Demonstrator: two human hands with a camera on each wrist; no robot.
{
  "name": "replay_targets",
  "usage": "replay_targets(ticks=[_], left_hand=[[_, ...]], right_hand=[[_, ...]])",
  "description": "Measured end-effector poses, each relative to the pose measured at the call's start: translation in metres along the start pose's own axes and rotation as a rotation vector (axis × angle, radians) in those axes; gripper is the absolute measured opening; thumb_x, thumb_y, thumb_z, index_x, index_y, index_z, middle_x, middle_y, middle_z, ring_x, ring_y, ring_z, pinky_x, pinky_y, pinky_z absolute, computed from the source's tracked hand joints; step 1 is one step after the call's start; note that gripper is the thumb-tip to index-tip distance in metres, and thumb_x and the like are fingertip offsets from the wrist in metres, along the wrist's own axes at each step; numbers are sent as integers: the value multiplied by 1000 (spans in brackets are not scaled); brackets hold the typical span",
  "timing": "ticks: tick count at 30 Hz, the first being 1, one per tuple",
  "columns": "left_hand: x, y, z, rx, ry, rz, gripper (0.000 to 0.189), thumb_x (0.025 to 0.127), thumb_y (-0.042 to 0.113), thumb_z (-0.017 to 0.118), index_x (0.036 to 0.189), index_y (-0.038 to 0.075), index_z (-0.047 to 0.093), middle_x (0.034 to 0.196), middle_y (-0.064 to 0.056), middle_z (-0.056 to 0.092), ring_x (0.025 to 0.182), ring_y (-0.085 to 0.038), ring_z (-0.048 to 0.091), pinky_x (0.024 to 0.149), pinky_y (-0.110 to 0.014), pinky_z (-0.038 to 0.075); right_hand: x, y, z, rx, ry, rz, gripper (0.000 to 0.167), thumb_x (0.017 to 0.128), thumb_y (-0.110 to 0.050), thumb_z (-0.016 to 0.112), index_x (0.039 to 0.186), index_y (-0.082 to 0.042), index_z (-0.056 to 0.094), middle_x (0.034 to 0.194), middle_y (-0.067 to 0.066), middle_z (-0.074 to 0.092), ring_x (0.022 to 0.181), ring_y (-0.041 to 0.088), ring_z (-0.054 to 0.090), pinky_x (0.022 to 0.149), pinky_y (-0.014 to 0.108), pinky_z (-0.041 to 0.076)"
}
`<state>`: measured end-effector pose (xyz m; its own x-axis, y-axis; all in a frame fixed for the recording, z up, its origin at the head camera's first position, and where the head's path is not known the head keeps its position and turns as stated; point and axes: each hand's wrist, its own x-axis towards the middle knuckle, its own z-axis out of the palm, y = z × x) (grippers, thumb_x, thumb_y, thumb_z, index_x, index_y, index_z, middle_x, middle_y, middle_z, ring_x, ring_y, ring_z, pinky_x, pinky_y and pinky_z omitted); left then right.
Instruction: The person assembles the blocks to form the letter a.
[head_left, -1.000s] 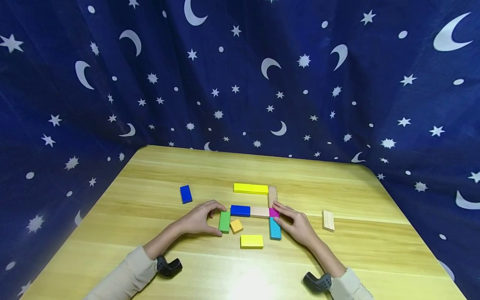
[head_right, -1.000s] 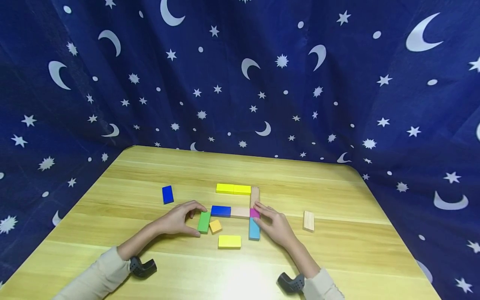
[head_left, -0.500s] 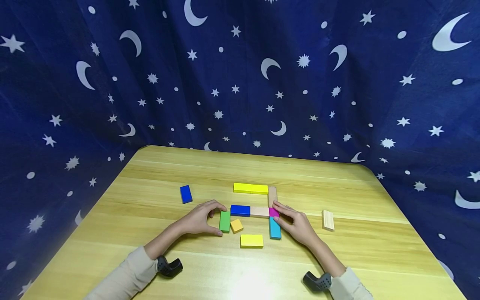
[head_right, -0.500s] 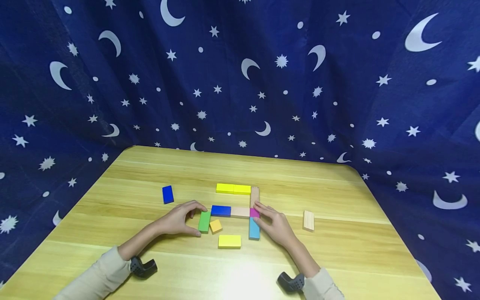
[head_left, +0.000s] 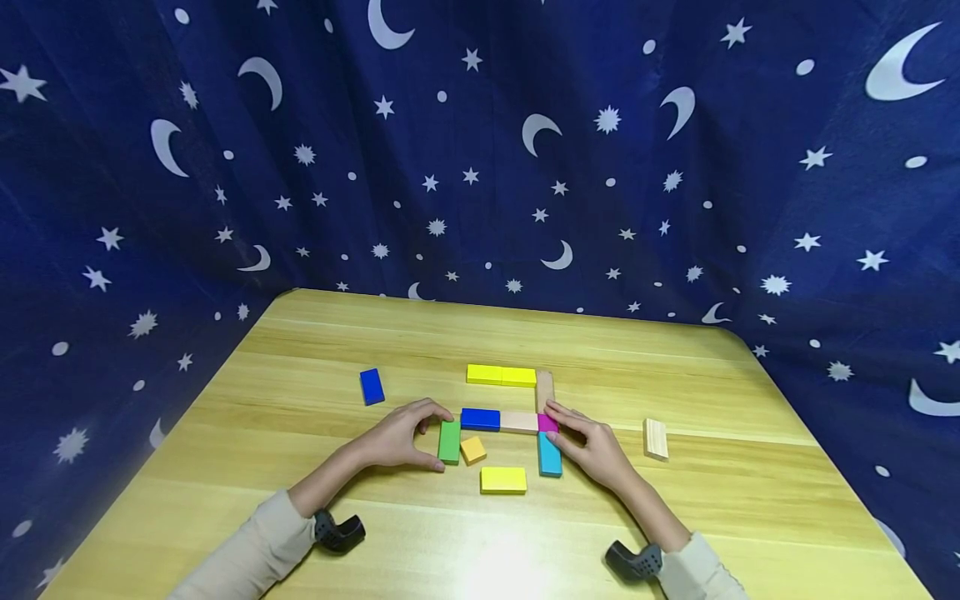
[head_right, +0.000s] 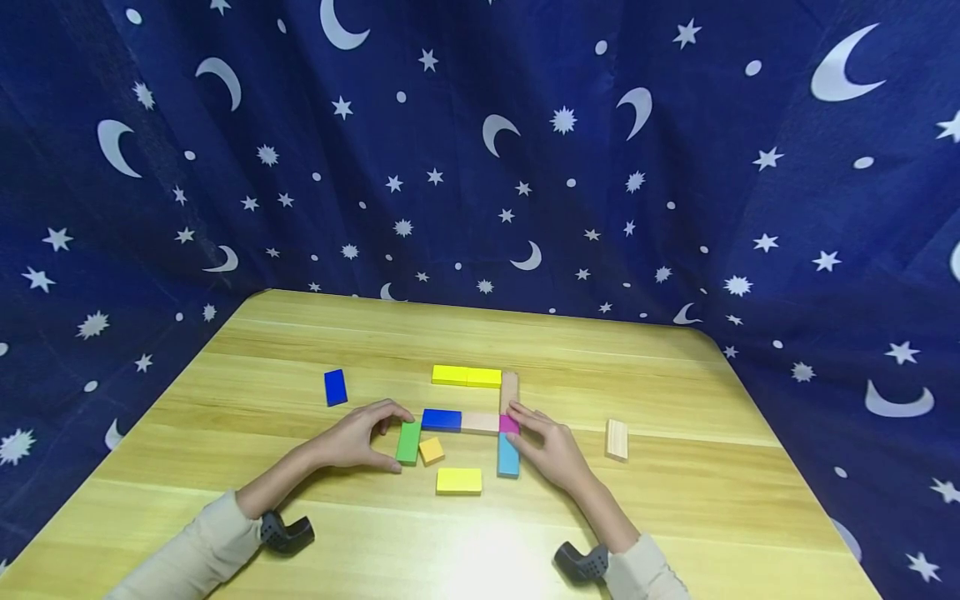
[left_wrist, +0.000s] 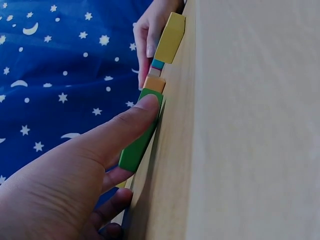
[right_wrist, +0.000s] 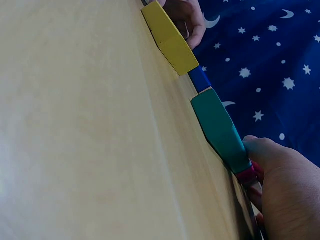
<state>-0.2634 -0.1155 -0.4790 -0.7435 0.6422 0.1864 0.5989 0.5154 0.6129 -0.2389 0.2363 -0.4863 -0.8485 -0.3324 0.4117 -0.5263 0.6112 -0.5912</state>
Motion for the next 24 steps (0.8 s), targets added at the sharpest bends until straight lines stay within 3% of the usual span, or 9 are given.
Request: replay_targets(ticks=[17, 24], left_hand=[[1, -2, 1, 7, 5, 13, 68, 62, 54, 78, 120, 26, 54, 96, 11, 52, 77, -8, 45, 67, -23, 42], [-1, -4, -7, -71, 47, -6, 69, 67, 53, 75, 126, 23, 53, 108, 10, 53, 79, -10, 48, 68, -25, 45]], right_hand=[[0, -2, -1, 15, 1, 3, 38, 86, -24, 67, 121, -12, 63, 130, -5, 53, 120, 22, 48, 98, 39, 37], [0, 0, 1, 20, 0, -3, 38, 85, -20, 68, 121, -10, 63, 130, -2, 54, 119, 22, 48, 97, 39, 37]])
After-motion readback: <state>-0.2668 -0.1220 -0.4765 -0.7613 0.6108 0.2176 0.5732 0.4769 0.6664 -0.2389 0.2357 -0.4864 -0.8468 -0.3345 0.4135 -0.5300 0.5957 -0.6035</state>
